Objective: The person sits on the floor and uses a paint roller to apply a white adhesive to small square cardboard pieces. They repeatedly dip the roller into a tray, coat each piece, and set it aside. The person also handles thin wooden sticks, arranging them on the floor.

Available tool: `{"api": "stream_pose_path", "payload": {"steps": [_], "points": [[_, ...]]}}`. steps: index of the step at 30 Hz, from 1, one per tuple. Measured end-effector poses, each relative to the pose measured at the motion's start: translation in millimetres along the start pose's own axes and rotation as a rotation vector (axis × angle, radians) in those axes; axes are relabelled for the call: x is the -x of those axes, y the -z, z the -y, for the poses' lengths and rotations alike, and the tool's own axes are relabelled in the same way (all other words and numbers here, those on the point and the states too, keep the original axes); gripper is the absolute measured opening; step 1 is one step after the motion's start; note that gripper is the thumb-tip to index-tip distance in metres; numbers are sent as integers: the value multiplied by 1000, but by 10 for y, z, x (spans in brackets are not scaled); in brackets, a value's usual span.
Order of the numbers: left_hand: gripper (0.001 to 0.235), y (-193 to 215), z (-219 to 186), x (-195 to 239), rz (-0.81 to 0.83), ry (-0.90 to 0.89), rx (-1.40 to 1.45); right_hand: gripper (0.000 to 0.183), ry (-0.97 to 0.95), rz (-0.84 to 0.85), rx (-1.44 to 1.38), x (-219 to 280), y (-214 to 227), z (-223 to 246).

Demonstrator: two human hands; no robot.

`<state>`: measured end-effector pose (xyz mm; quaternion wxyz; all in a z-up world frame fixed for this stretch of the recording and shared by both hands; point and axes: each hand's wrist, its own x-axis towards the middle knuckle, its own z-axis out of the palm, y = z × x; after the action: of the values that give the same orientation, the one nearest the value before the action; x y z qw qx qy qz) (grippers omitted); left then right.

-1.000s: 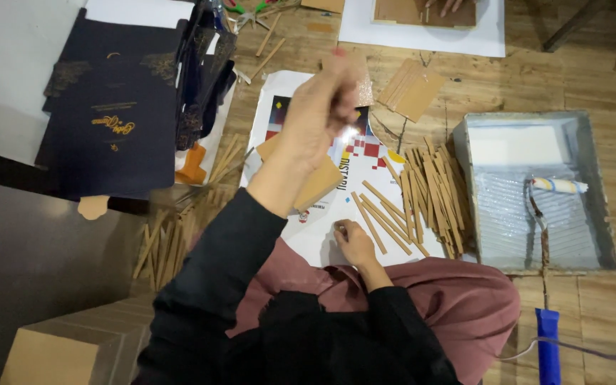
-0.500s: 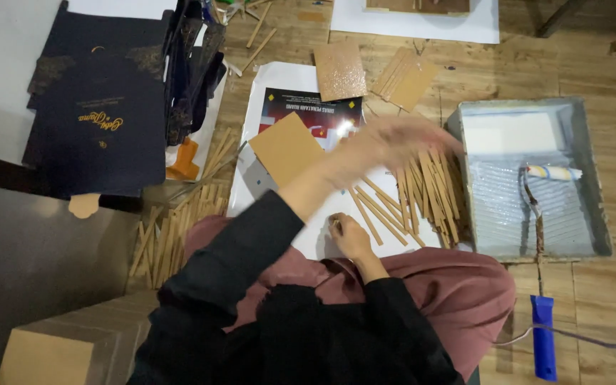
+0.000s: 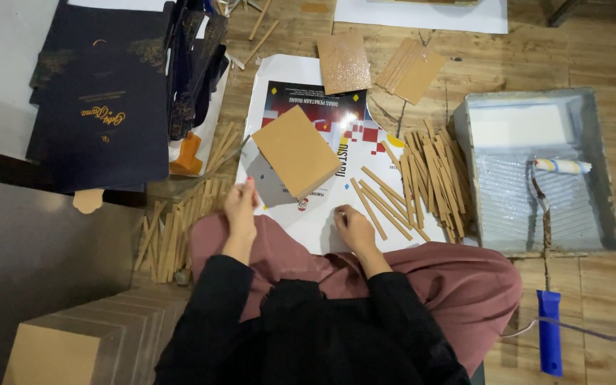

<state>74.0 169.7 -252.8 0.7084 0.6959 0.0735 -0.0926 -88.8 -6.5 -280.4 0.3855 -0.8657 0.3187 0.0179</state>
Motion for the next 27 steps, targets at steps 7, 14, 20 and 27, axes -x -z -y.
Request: {"api": "stream_pose_path", "payload": {"steps": [7, 14, 20, 27], "points": [[6, -72, 64, 193, 198, -163, -108, 12, 38, -165, 25, -56, -1, -41], [19, -96, 79, 232, 318, -215, -350, 13, -20, -224, -43, -59, -20, -79], [19, -94, 49, 243, 363, -214, -393, 8, 4, -218, 13, -111, -142, -222], [15, -110, -70, 310, 416, -158, -423, 9, 37, -198, 8, -90, -133, -202]]}}
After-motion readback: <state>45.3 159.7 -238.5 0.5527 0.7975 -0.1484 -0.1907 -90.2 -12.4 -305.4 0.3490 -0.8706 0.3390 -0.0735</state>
